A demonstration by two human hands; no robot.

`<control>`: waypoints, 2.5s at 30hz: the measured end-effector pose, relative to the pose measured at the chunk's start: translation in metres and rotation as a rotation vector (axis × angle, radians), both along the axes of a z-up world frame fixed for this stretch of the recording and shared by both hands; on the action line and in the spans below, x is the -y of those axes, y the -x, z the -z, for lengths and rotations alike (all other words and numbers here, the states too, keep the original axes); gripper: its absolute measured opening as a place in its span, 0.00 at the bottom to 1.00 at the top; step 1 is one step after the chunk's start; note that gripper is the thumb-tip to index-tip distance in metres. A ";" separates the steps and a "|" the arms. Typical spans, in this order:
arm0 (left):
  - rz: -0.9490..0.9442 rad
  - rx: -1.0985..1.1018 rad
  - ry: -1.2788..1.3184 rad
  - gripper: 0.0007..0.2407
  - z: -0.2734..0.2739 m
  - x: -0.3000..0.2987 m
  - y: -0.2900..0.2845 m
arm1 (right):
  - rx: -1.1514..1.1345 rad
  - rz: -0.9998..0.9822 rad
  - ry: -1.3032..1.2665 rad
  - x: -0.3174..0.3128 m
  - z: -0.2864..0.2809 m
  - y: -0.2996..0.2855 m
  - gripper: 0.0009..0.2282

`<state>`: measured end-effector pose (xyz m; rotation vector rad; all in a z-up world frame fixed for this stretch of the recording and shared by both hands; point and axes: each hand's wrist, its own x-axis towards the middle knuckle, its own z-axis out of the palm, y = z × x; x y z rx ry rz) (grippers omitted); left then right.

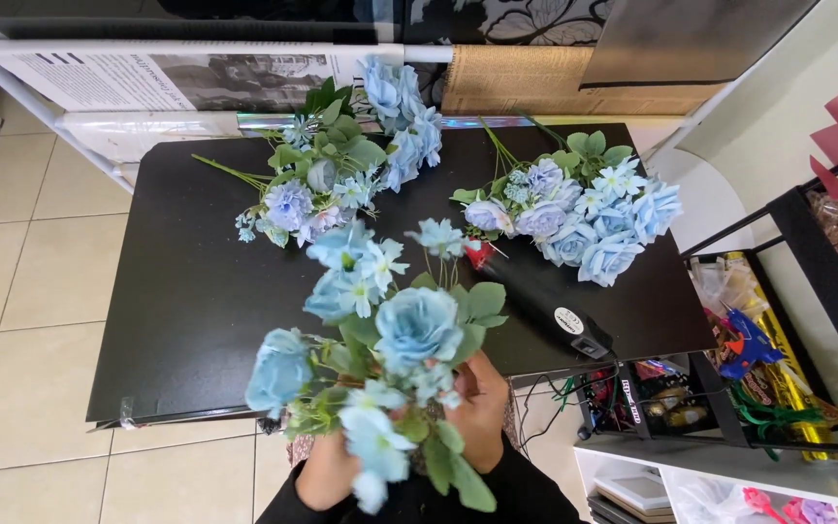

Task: The person uses a heat gun to apply heat to the stems and leaves of artificial blue flowers. They handle several bunches of flowers on a black table, rotating them to apply heat evenly, and then place them back on the surface.

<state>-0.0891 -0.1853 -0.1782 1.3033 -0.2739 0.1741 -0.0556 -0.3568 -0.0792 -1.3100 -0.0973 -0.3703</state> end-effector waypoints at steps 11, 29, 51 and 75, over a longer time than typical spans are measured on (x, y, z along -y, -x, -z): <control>0.404 -0.244 -0.646 0.23 -0.093 -0.030 -0.025 | 0.136 -0.066 0.165 0.000 0.039 0.017 0.05; 0.187 -0.279 0.156 0.10 -0.069 -0.037 -0.026 | -0.025 0.254 1.332 0.146 0.016 -0.061 0.22; 0.195 -0.324 0.221 0.27 -0.071 -0.071 -0.034 | -0.453 -0.089 1.308 0.218 -0.001 -0.075 0.26; -0.002 -0.288 -0.177 0.17 -0.081 -0.136 -0.030 | -0.499 0.049 1.300 0.218 -0.032 -0.047 0.28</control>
